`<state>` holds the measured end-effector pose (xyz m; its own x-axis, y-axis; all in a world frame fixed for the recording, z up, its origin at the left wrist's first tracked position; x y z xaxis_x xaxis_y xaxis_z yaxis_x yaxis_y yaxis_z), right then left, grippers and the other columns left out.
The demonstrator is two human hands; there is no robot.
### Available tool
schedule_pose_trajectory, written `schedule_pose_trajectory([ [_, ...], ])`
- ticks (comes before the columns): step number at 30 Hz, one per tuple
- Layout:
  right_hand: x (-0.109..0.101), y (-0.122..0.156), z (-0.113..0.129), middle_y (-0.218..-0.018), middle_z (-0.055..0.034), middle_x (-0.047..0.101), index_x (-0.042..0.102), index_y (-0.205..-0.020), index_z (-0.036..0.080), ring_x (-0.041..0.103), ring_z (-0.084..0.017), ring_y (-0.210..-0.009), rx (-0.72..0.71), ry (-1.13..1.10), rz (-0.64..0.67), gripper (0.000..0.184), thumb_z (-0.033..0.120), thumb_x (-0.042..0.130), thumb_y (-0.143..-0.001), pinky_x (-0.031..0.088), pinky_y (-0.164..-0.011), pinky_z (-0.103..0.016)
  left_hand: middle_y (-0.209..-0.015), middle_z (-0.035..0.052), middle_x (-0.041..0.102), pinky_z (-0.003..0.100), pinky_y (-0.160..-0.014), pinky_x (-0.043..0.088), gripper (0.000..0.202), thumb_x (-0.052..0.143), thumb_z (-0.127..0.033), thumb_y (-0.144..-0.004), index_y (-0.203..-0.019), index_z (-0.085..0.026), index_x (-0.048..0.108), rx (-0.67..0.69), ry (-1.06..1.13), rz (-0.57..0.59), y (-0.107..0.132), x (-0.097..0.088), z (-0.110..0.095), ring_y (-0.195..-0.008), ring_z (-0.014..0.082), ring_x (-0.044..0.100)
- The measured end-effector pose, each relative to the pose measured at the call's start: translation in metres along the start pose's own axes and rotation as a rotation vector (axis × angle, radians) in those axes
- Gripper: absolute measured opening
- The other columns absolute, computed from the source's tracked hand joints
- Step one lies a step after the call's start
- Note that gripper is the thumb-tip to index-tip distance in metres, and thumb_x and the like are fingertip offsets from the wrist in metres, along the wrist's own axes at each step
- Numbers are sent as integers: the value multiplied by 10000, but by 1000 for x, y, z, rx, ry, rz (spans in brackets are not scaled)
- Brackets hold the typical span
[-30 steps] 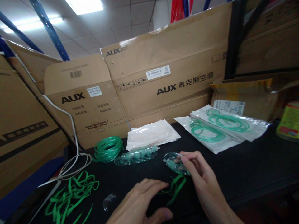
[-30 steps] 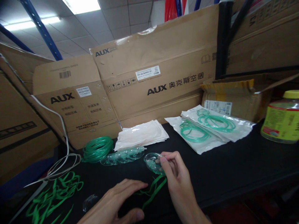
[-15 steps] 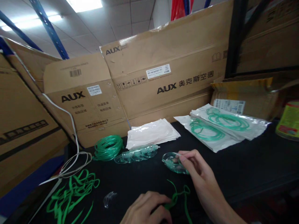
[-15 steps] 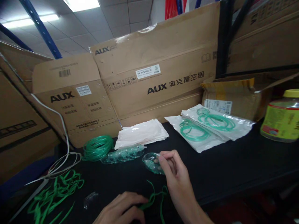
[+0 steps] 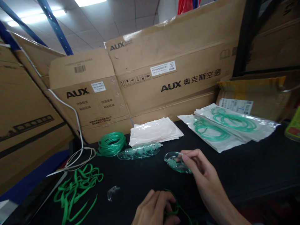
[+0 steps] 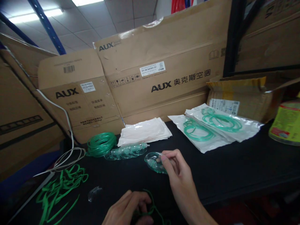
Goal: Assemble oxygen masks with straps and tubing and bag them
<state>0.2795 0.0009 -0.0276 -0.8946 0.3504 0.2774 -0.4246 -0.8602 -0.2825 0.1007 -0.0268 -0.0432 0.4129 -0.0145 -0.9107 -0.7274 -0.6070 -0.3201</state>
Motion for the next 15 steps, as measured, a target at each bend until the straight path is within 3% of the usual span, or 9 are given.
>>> schedule_pose_trajectory([
  [3, -3, 0, -6, -937, -39, 725, 662, -790, 219, 714, -148, -877, 9, 23, 0, 336, 533, 782, -794, 564, -769, -150, -853, -28, 723, 268, -657, 534, 265, 811, -287, -830, -1043, -260, 657, 15, -122, -12, -1, 1, -4, -745, 184, 662],
  [6, -10, 0, -14, -997, -46, 744, 690, -805, 226, 723, -147, -907, 47, 59, -33, 371, 569, 812, -733, 552, -787, -107, -900, -18, 720, 298, -663, 504, 133, 739, -294, -897, -1020, -296, 687, -8, -221, -70, 0, -26, -3, -790, 200, 643],
  [8, -13, 0, -18, -1027, -50, 750, 701, -796, 230, 727, -158, -951, 80, 75, -44, 409, 605, 821, -690, 541, -799, -86, -927, -16, 712, 307, -717, 495, 108, 643, -241, -965, -1033, -310, 692, -107, -224, -132, 4, -66, 8, -813, 190, 631],
  [10, -14, 0, -19, -1023, -52, 753, 713, -782, 231, 729, -169, -980, 116, 90, -42, 438, 634, 825, -655, 532, -810, -77, -996, 7, 707, 308, -777, 495, 187, 514, -213, -1027, -1078, -283, 680, -173, -204, -231, 12, -119, 21, -902, 188, 631],
  [13, -13, 1, -18, -1005, -54, 758, 727, -779, 233, 734, -178, -981, 145, 109, -51, 467, 666, 818, -632, 531, -804, -73, -1018, 11, 703, 318, -882, 491, 169, 559, -357, -1006, -1024, -257, 694, -281, -296, -488, 40, -207, 46, -963, 198, 643],
  [15, -12, 1, -16, -1013, -58, 760, 725, -772, 232, 736, -184, -989, 144, 113, -57, 475, 676, 812, -630, 534, -801, -76, -1024, 24, 708, 326, -860, 504, 288, 571, -490, -965, -1009, -237, 702, -398, -376, -587, 63, -249, 67, -951, 222, 660],
])
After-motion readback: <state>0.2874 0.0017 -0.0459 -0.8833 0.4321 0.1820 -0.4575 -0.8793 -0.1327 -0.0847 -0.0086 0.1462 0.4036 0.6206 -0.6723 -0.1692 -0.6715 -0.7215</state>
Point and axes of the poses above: each hand's wrist, its own y-axis away from the middle knuckle, its own x-axis out of the palm, z = x × y, the point moved 9 cm from there along -y, towards the middle knuckle
